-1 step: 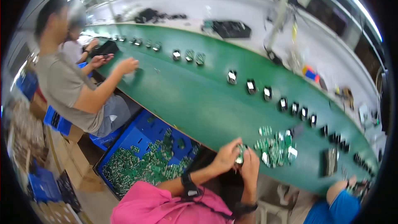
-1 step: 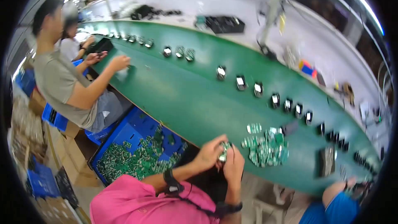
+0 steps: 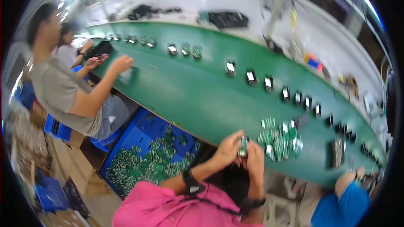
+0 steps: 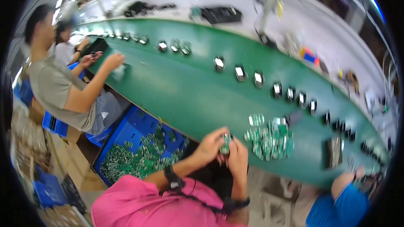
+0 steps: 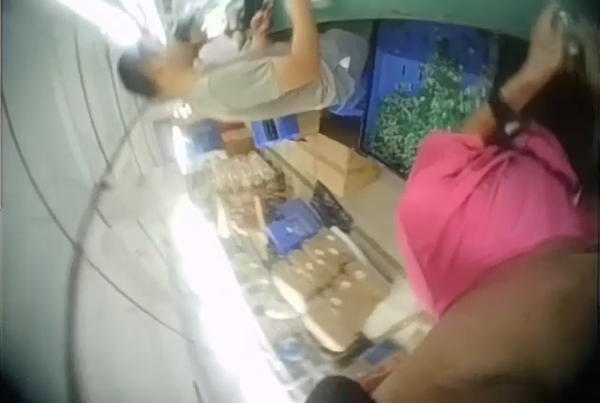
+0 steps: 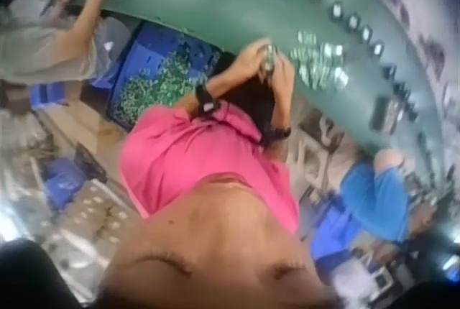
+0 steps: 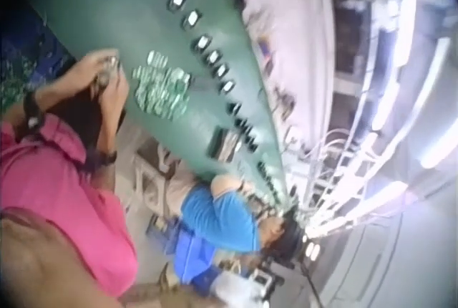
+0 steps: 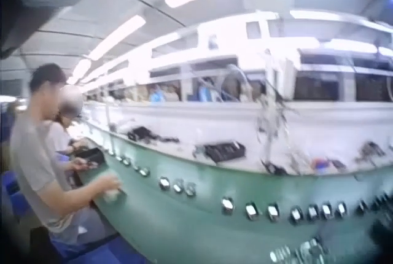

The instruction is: Placing small circuit boards into black plastic housings and arranging them on a workbench.

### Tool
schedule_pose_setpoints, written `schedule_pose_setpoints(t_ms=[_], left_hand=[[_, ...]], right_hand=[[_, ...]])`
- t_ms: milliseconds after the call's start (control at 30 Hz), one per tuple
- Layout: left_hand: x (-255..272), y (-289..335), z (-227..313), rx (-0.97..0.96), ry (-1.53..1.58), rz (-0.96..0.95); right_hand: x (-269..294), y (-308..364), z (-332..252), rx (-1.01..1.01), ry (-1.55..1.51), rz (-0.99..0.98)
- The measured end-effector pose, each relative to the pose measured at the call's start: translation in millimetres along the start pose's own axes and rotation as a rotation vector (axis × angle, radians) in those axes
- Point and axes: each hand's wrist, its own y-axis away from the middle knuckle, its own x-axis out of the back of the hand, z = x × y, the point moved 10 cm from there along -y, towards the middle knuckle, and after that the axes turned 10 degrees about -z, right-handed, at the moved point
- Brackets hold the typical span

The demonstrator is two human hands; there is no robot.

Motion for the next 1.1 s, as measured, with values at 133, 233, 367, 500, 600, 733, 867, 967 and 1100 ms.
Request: schedule_pose_setpoints(t_ms=[133, 233, 367, 500, 600, 733, 867, 967, 1100], left_hand=[[13, -11, 19, 0.23, 0.267, -0.031], [5, -25, 13, 0.31, 0.291, -0.019], [7, -26, 3, 0.377, 0.298, -0.001], [12, -38, 19, 0.254, 0.269, -0.115], [11, -23, 12, 0.281, 0.252, -0.177], [14, -21, 44, -0.042, -0.116, -0.326], [22, -29, 90, -0.237, -0.783, -0.361], [50, -54, 90, -0.277, -0.843, -0.294], [150, -115, 137, -0.459, -1.092, 0.025]], right_hand=[[-4, -10, -8, -0.253, -0.404, -0.005], [10, -9, 10, -0.312, -0.507, 0.063], [9, -13, 20, -0.338, -0.54, 0.075], [7, -18, 17, -0.33, -0.498, 0.078], [5, -24, 20, -0.288, -0.414, 0.057], [15, -31, 1, -0.08, 0.038, 0.121], [-6, -46, -12, -0.032, -0.052, -0.024], [-11, -58, -8, -0.041, -0.028, 0.021], [-22, -55, -12, 0.249, 0.595, 0.277]])
